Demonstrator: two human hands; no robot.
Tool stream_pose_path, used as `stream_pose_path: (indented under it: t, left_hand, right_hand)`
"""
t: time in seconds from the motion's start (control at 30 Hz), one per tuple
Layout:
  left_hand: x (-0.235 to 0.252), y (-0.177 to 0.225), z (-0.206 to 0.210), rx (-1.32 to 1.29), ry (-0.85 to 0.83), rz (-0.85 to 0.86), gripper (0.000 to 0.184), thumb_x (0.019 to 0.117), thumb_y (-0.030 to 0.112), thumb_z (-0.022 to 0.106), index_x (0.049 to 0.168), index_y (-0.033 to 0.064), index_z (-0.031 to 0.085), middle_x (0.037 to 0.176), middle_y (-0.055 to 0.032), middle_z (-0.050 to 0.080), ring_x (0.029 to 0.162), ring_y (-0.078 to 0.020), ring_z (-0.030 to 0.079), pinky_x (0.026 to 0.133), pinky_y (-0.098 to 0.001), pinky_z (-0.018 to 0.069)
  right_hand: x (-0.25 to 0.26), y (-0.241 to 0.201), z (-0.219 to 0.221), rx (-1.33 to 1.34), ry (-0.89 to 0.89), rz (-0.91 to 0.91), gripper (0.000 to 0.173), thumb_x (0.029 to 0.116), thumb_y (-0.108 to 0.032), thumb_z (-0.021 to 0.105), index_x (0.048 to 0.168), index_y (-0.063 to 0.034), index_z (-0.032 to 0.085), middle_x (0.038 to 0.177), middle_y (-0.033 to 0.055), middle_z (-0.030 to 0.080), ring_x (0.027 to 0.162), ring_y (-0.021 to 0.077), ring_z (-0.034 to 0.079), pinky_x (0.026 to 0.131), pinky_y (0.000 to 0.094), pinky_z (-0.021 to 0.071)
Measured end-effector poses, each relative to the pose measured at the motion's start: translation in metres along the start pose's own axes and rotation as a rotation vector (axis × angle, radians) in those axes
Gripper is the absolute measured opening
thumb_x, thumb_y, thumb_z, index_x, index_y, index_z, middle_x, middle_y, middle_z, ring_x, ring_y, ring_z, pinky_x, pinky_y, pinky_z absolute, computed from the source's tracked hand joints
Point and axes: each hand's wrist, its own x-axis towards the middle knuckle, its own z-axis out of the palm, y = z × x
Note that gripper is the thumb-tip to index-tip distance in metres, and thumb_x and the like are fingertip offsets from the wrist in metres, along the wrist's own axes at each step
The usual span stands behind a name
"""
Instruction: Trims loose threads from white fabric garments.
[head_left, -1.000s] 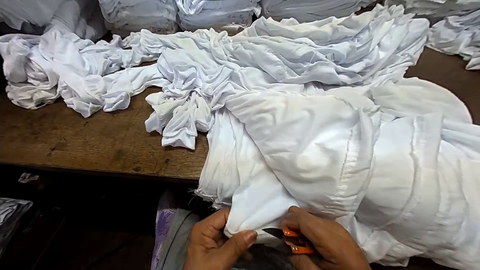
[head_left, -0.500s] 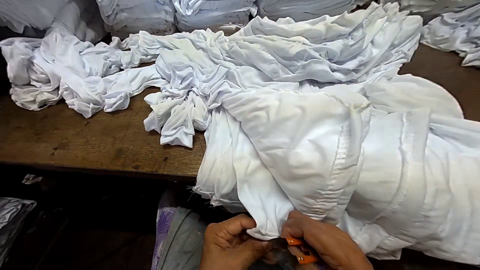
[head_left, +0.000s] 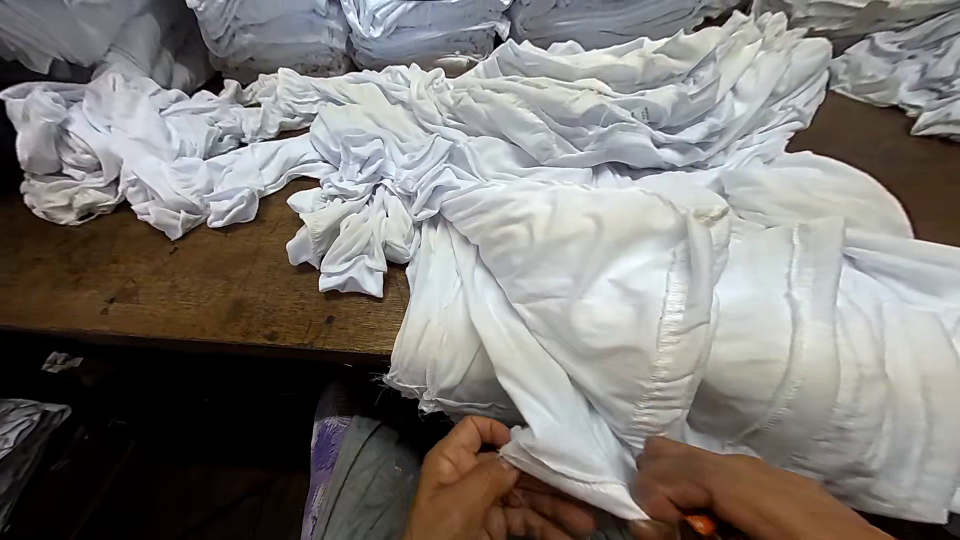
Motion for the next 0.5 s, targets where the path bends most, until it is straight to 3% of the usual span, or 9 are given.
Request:
stream_pose_path:
  t: [0.1, 0.17, 0.27, 0.33, 0.43, 0.5]
  left_hand:
    - [0.013, -0.005, 0.002, -0.306, -0.122, -0.117, 0.046, 0.1067, 0.023, 0.038, 0.150, 0.0063, 0.039, 0.130, -0.0235, 0.062, 0.116, -0.0373, 0.065, 0.100, -0.0563, 0.0514]
    - [0.021, -0.006, 0.006, -0.393, -0.165, -0.141, 0.050, 0.1091, 0.035, 0.038, 0.153, 0.0107, 0.041, 0.138, -0.0212, 0.059, 0.124, -0.0350, 0.061, 0.106, -0.0544, 0.0477]
    - [0.027, -0.009, 0.011, -0.463, -0.030, -0.121, 0.034, 0.1094, 0.023, 0.046, 0.132, 0.0011, 0.060, 0.122, -0.0214, 0.067, 0.113, -0.0313, 0.068, 0.100, -0.0487, 0.0537]
    - [0.030, -0.011, 0.013, -0.465, 0.094, -0.102, 0.023, 0.1050, 0.009, 0.053, 0.122, 0.0008, 0.065, 0.111, -0.0201, 0.070, 0.102, -0.0295, 0.071, 0.096, -0.0478, 0.0567]
    - [0.028, -0.013, 0.008, -0.429, 0.113, -0.057, 0.023, 0.0982, -0.003, 0.059, 0.119, 0.0020, 0.068, 0.106, -0.0207, 0.072, 0.091, -0.0270, 0.073, 0.085, -0.0428, 0.0605]
    - [0.022, -0.009, 0.010, -0.338, 0.106, -0.007, 0.020, 0.0935, -0.009, 0.062, 0.110, -0.0014, 0.071, 0.099, -0.0195, 0.073, 0.082, -0.0219, 0.073, 0.073, -0.0358, 0.0623]
  right_hand:
    - [-0.005, -0.005, -0.011, -0.011, -0.045, 0.021, 0.027, 0.0977, -0.021, 0.060, 0.088, 0.0047, 0.062, 0.074, 0.0177, 0.060, 0.067, 0.0240, 0.057, 0.060, 0.0365, 0.0456]
    - [-0.011, -0.005, -0.019, -0.032, -0.052, 0.033, 0.028, 0.0975, -0.021, 0.059, 0.088, 0.0049, 0.061, 0.074, 0.0182, 0.059, 0.067, 0.0247, 0.057, 0.060, 0.0375, 0.0455]
    - [-0.020, -0.004, -0.032, -0.081, -0.061, 0.055, 0.032, 0.0980, -0.025, 0.059, 0.087, 0.0052, 0.061, 0.072, 0.0191, 0.059, 0.065, 0.0260, 0.056, 0.058, 0.0390, 0.0448]
    - [-0.025, -0.001, -0.039, -0.133, -0.063, 0.077, 0.032, 0.0982, -0.024, 0.059, 0.087, 0.0060, 0.060, 0.073, 0.0205, 0.059, 0.065, 0.0276, 0.057, 0.058, 0.0408, 0.0453]
    - [-0.035, 0.005, -0.055, -0.293, -0.029, 0.154, 0.026, 0.0976, -0.018, 0.060, 0.093, 0.0074, 0.062, 0.078, 0.0218, 0.061, 0.068, 0.0279, 0.059, 0.060, 0.0413, 0.0478]
    - [-0.042, 0.010, -0.061, -0.345, 0.006, 0.232, 0.025, 0.0982, -0.017, 0.061, 0.095, 0.0072, 0.062, 0.080, 0.0210, 0.061, 0.065, 0.0251, 0.057, 0.056, 0.0390, 0.0460]
